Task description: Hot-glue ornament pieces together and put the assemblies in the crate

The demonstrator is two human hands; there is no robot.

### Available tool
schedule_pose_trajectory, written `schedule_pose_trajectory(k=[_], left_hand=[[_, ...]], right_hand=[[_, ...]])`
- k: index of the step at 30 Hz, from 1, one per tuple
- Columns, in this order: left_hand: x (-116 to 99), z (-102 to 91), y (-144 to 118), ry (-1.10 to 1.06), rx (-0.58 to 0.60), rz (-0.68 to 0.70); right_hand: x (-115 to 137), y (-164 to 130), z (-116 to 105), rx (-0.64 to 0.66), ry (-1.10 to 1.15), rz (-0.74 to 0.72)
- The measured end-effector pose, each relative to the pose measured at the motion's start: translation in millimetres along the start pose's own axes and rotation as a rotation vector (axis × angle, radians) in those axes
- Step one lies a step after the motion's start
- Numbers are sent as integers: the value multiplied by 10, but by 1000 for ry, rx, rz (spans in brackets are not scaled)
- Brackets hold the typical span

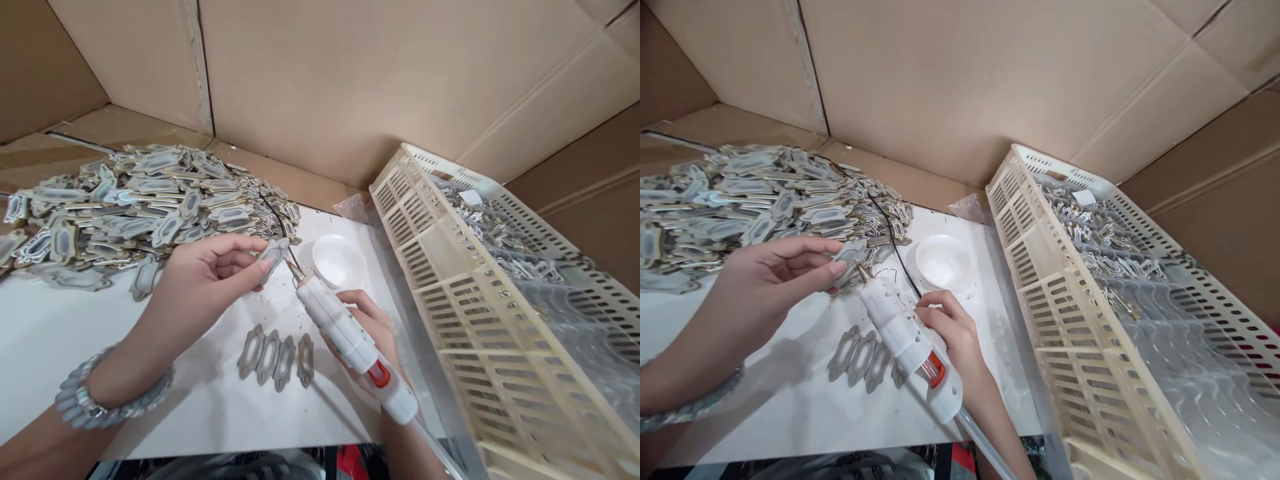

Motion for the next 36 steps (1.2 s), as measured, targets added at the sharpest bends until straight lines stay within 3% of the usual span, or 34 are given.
schedule_pose_trajectory(k=[36], left_hand=[[-19,22,-49,-38,19,35]], right_hand=[[66,28,-26,-27,-34,-24]])
Point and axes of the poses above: each hand's wrist, its own y-axis towards the middle knuckle, its own z-axis out of the palm, x = y × z, the point moved 6 cm from there along y, towards the middle knuckle, and after that the axes turned 2 degrees about z, right-handed, at the moved point
